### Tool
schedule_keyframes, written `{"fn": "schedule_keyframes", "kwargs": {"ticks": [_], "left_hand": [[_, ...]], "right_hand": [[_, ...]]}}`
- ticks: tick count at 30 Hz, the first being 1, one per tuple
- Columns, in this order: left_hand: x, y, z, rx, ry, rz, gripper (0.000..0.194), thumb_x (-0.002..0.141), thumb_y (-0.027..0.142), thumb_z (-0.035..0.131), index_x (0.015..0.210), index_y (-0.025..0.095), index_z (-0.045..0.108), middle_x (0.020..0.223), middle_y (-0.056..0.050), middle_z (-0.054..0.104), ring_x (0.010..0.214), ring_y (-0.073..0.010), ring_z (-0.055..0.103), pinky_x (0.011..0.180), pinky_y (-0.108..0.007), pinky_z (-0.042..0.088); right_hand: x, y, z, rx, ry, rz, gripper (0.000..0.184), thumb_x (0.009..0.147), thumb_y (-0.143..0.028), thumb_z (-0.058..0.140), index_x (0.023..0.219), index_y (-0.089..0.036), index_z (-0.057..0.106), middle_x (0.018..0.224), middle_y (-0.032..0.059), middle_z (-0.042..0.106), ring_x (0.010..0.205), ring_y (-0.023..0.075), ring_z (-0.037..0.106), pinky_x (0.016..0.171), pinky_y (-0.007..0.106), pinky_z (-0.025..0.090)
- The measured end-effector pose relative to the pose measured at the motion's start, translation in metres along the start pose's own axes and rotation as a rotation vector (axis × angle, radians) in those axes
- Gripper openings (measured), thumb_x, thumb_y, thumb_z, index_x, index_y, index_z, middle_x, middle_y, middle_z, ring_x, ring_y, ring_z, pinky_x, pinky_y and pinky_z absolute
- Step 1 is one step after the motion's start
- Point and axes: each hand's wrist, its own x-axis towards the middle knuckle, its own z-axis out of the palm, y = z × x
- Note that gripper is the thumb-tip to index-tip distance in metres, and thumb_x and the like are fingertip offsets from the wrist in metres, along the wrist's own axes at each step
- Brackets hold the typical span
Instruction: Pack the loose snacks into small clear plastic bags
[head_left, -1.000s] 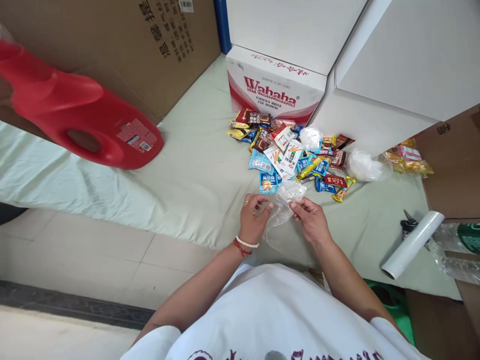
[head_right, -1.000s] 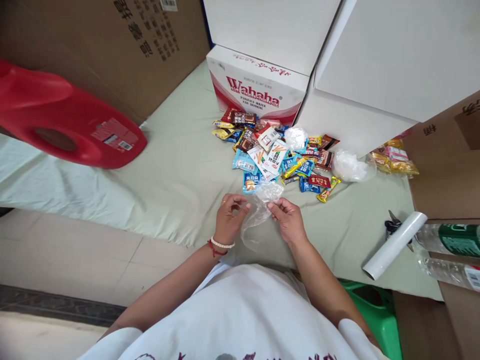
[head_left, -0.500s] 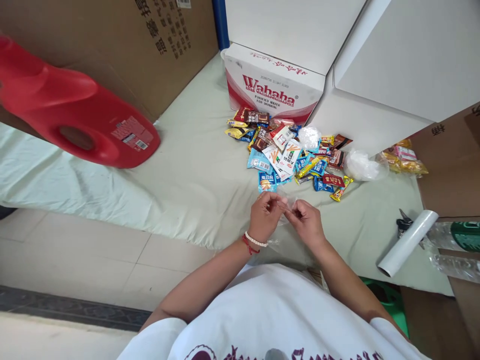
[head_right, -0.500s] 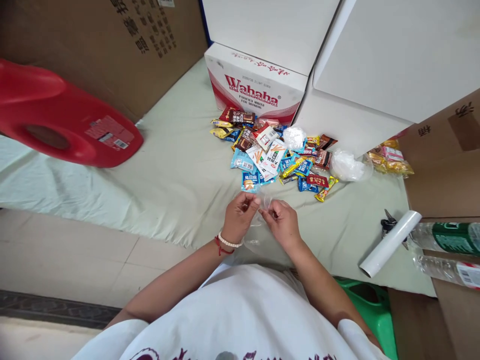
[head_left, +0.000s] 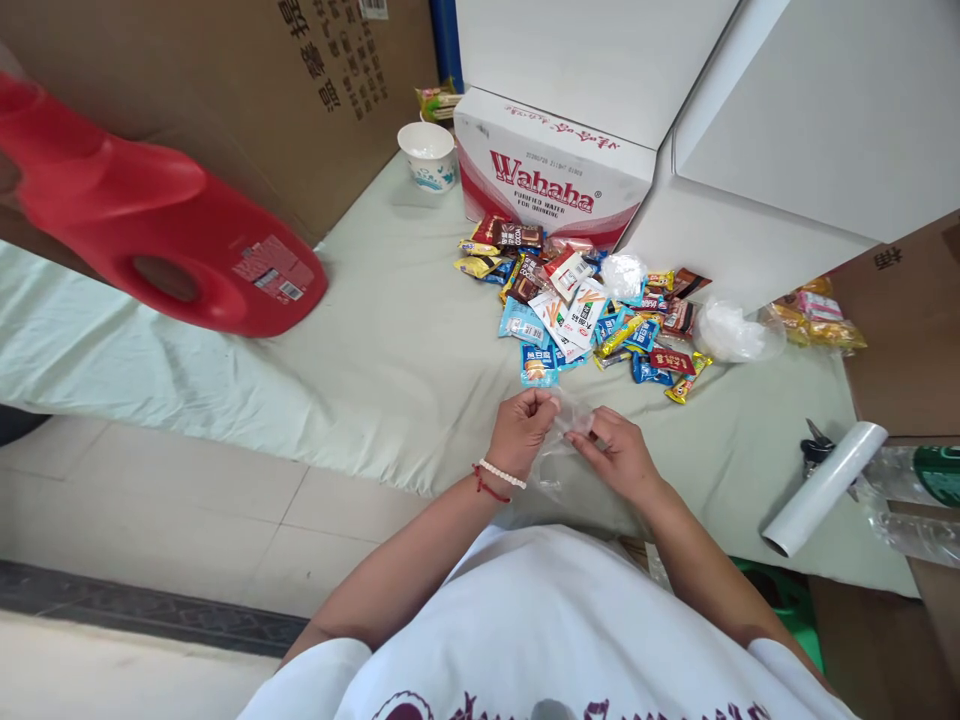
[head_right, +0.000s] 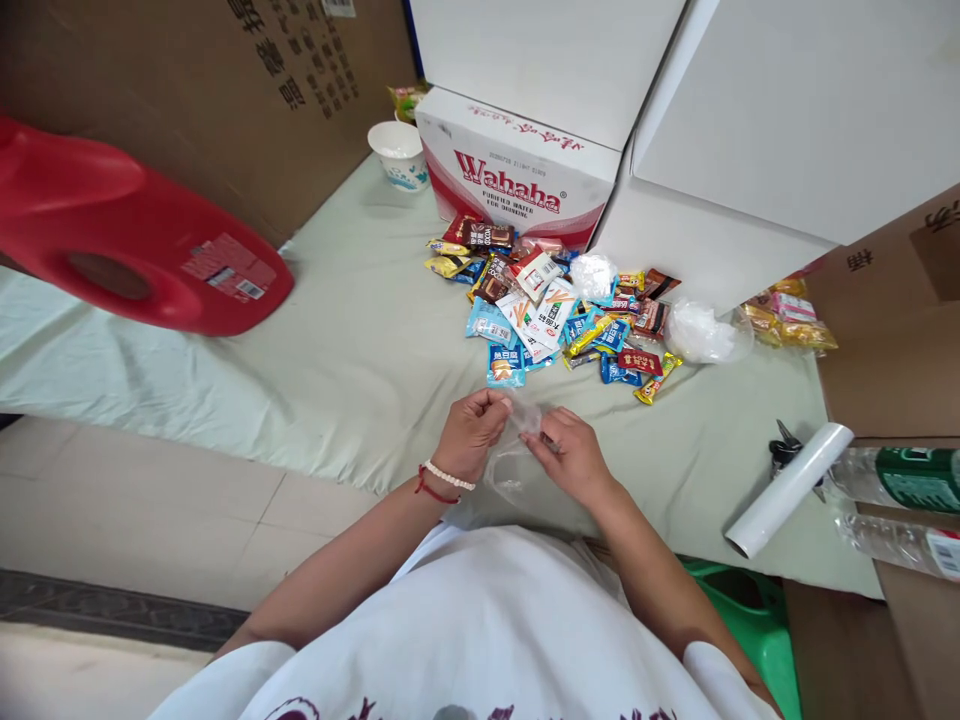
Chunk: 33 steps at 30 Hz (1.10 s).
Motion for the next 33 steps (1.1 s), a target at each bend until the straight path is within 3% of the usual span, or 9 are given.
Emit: {"fn": "schedule_keyframes", "kwargs": {"ticks": [5, 10, 13, 16, 21, 24, 26, 29, 33], "left_hand": [[-0.001, 0.009, -0.005, -0.111, 0.130, -0.146, 0.046, 0.078, 0.063, 0.069, 0.082, 0.023, 0.046, 0.053, 0.010, 0.041, 0.040, -0.0038, 0.028, 0.043, -0.020, 0.014], [-0.011, 0.015, -0.007, -0.140, -0.004, -0.161, 0.055, 0.067, 0.047, 0.083, 0.099, 0.026, 0.043, 0.061, 0.011, 0.054, 0.039, -0.0044, 0.040, 0.041, -0.018, 0.018], [-0.017, 0.014, -0.007, -0.217, -0.085, -0.097, 0.056, 0.066, 0.039, 0.084, 0.102, 0.025, 0.043, 0.069, 0.010, 0.057, 0.043, -0.0040, 0.044, 0.041, -0.018, 0.025], [-0.020, 0.014, -0.007, -0.231, -0.127, -0.044, 0.050, 0.071, 0.039, 0.082, 0.103, 0.024, 0.046, 0.073, 0.010, 0.055, 0.044, -0.0017, 0.041, 0.044, -0.017, 0.028], [-0.019, 0.019, -0.001, -0.186, -0.256, 0.010, 0.047, 0.078, 0.040, 0.081, 0.109, 0.025, 0.050, 0.071, 0.011, 0.052, 0.045, -0.0015, 0.036, 0.045, -0.017, 0.027], [-0.015, 0.022, 0.002, -0.148, -0.305, 0.029, 0.045, 0.078, 0.042, 0.081, 0.111, 0.025, 0.055, 0.072, 0.010, 0.053, 0.044, -0.0020, 0.036, 0.045, -0.019, 0.027], [-0.011, 0.024, 0.000, -0.100, -0.254, 0.046, 0.037, 0.079, 0.043, 0.078, 0.104, 0.022, 0.061, 0.068, 0.009, 0.050, 0.045, -0.0028, 0.037, 0.045, -0.020, 0.027], [-0.006, 0.027, -0.007, 0.003, -0.098, 0.054, 0.027, 0.078, 0.041, 0.073, 0.090, 0.018, 0.066, 0.058, 0.009, 0.044, 0.046, -0.0043, 0.034, 0.047, -0.021, 0.024], [-0.001, 0.032, -0.015, 0.221, -0.059, 0.105, 0.027, 0.077, 0.043, 0.069, 0.084, 0.017, 0.069, 0.057, 0.007, 0.045, 0.051, -0.0074, 0.036, 0.052, -0.023, 0.027]], "right_hand": [[-0.002, 0.007, -0.009, -0.170, -0.031, -0.096, 0.029, 0.105, -0.030, 0.049, 0.083, -0.021, 0.065, 0.079, 0.0069, 0.064, 0.078, 0.0214, 0.048, 0.072, 0.035, 0.036], [-0.006, 0.003, -0.001, -0.174, -0.045, -0.086, 0.029, 0.105, -0.030, 0.048, 0.087, -0.020, 0.068, 0.080, 0.0078, 0.065, 0.078, 0.0217, 0.047, 0.072, 0.036, 0.037], [-0.007, -0.002, -0.008, 0.007, -0.092, -0.052, 0.024, 0.103, -0.033, 0.052, 0.090, -0.020, 0.068, 0.081, 0.0069, 0.064, 0.079, 0.0207, 0.051, 0.074, 0.035, 0.041], [-0.005, -0.003, -0.027, 0.321, -0.227, -0.014, 0.023, 0.101, -0.038, 0.057, 0.113, -0.022, 0.069, 0.099, 0.0078, 0.068, 0.090, 0.0209, 0.059, 0.083, 0.035, 0.048], [0.011, 0.000, -0.039, 0.649, 0.030, 0.163, 0.033, 0.100, -0.042, 0.060, 0.129, -0.029, 0.067, 0.131, 0.0089, 0.060, 0.094, 0.0181, 0.060, 0.084, 0.034, 0.052], [0.025, -0.001, -0.031, 0.690, 0.036, 0.130, 0.023, 0.092, -0.036, 0.074, 0.113, -0.029, 0.075, 0.128, 0.0079, 0.063, 0.096, 0.0181, 0.061, 0.079, 0.032, 0.052], [0.032, 0.000, -0.029, 0.711, 0.133, 0.145, 0.009, 0.090, -0.034, 0.076, 0.097, -0.027, 0.078, 0.113, 0.0067, 0.067, 0.097, 0.0186, 0.063, 0.078, 0.031, 0.052], [0.034, 0.004, -0.033, 0.754, 0.276, 0.214, 0.007, 0.088, -0.033, 0.079, 0.090, -0.027, 0.078, 0.103, 0.0058, 0.069, 0.096, 0.0192, 0.064, 0.077, 0.031, 0.054], [0.029, 0.007, -0.043, 0.879, 0.221, 0.282, 0.010, 0.087, -0.034, 0.079, 0.092, -0.025, 0.078, 0.107, 0.0063, 0.072, 0.076, 0.0152, 0.065, 0.058, 0.027, 0.055]]}}
